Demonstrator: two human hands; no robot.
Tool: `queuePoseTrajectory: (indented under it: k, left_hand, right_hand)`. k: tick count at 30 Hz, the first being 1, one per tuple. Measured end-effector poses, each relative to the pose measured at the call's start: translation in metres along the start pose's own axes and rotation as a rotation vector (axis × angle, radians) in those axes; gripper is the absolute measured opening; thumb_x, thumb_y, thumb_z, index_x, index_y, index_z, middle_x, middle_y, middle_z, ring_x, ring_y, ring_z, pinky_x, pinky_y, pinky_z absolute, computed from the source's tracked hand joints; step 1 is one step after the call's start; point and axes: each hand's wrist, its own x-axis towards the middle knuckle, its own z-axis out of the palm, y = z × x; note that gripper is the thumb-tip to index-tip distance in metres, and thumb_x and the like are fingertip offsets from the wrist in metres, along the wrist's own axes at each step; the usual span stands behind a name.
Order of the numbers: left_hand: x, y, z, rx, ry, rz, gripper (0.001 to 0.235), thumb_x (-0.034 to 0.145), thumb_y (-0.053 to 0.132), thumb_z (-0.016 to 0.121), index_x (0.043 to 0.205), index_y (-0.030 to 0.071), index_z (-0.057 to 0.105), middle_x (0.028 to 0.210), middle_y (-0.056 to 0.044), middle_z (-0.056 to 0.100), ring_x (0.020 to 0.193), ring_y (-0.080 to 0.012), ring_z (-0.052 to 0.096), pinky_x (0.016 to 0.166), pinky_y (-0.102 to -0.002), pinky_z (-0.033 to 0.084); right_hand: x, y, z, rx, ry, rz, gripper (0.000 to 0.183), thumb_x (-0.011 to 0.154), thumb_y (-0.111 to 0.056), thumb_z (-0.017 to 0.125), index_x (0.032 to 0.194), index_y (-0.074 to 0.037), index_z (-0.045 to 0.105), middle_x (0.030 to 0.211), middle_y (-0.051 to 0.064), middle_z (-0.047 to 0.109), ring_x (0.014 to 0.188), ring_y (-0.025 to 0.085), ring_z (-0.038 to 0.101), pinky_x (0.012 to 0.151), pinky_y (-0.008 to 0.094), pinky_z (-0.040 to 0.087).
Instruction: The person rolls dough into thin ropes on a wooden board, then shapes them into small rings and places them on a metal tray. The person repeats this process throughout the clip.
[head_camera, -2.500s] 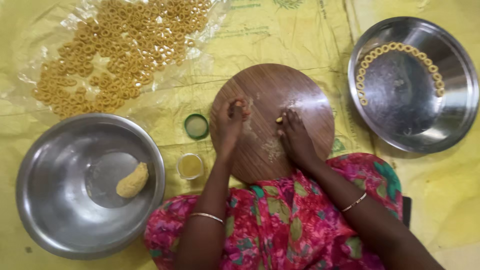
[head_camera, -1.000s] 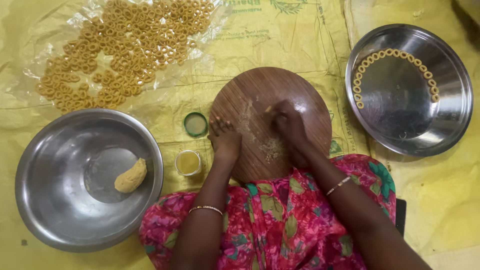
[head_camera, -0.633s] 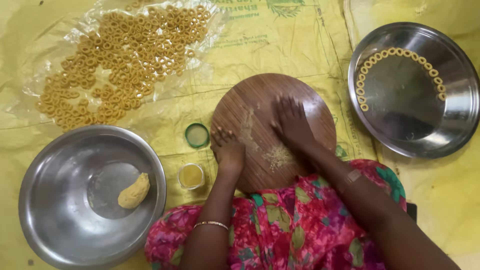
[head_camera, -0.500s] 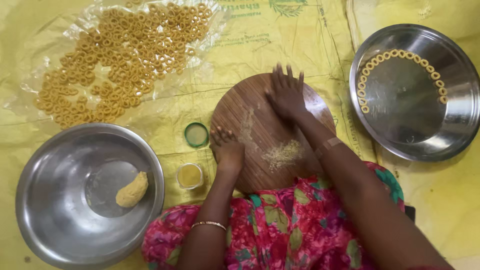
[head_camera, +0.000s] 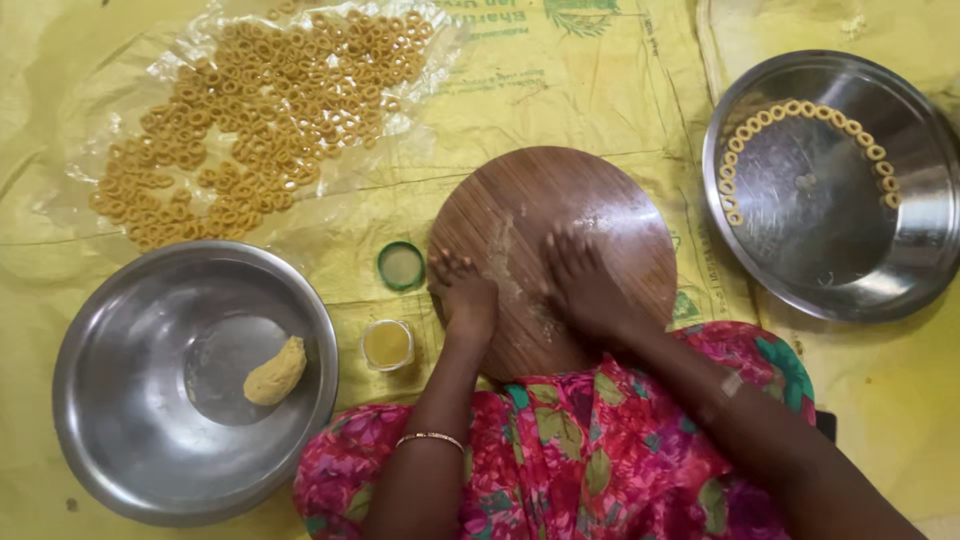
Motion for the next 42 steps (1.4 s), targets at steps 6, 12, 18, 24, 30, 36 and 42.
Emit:
queuePoseTrajectory:
  k: [6,12,18,24,30,36,42]
  left_hand:
    - [0.001,0.0,-0.009,-0.039,-0.101,0.006,0.054,0.099,0.014,0.051,0.15,-0.004,0.046,0.164,-0.037,0.018,0.148,-0.0634,0.015,0.101,-0.078,0.032]
    - [0.003,0.001,-0.011,-0.057,-0.055,-0.009,0.052,0.1,0.018,0.05,0.147,-0.004,0.048,0.162,-0.037,0.018,0.149,-0.061,0.013,0.106,-0.08,0.023]
    - [0.003,-0.002,-0.009,0.0,-0.094,0.026,0.055,0.1,0.017,0.05,0.15,-0.006,0.044,0.163,-0.04,0.014,0.149,-0.0613,0.012,0.11,-0.078,0.018]
    - [0.003,-0.006,-0.01,-0.028,-0.101,0.027,0.061,0.099,0.016,0.049,0.155,-0.004,0.035,0.163,-0.039,0.012,0.149,-0.0607,0.012,0.107,-0.075,0.027]
    - [-0.001,0.0,0.0,0.017,0.04,-0.013,0.054,0.101,0.012,0.047,0.153,-0.005,0.044,0.164,-0.038,0.02,0.15,-0.0603,0.019,0.098,-0.075,0.036]
    - [0.003,0.001,0.0,0.048,-0.028,0.004,0.055,0.098,0.014,0.05,0.15,-0.004,0.045,0.162,-0.038,0.021,0.147,-0.0625,0.019,0.099,-0.079,0.032]
    - [0.002,-0.001,-0.012,0.025,-0.06,0.01,0.056,0.098,0.015,0.052,0.151,-0.004,0.042,0.161,-0.038,0.019,0.147,-0.062,0.018,0.102,-0.076,0.033]
  right_hand:
    - [0.138,0.025,-0.012,-0.074,0.111,0.227,0.075,0.107,-0.052,0.026,0.165,-0.006,0.013,0.173,0.015,0.004,0.16,0.033,0.0,0.127,0.056,-0.001]
    - [0.067,-0.008,0.017,-0.019,0.203,0.071,0.081,0.104,-0.05,0.04,0.161,0.002,0.017,0.168,0.025,0.011,0.157,0.038,0.008,0.124,0.053,0.005]
    - [0.005,0.003,0.004,0.189,0.271,-0.067,0.037,0.093,-0.016,0.062,0.128,-0.007,0.066,0.135,0.014,0.064,0.13,0.03,0.057,0.111,0.044,0.046]
    - [0.006,0.016,-0.011,1.025,0.441,0.438,0.026,0.097,-0.01,0.061,0.119,-0.001,0.071,0.115,0.014,0.074,0.106,0.031,0.072,0.097,0.043,0.059]
    - [-0.011,0.013,-0.002,0.099,0.315,-0.044,0.053,0.107,-0.027,0.044,0.152,0.001,0.043,0.16,0.022,0.041,0.151,0.039,0.034,0.123,0.052,0.026]
    - [0.127,0.052,-0.019,-0.052,0.227,0.169,0.072,0.108,-0.051,0.029,0.166,-0.01,0.019,0.172,0.017,0.01,0.158,0.04,0.009,0.122,0.066,-0.003]
    - [0.1,0.022,-0.001,-0.112,0.248,0.227,0.082,0.108,-0.052,0.033,0.161,0.008,0.019,0.17,0.029,0.009,0.158,0.043,0.005,0.122,0.066,-0.002]
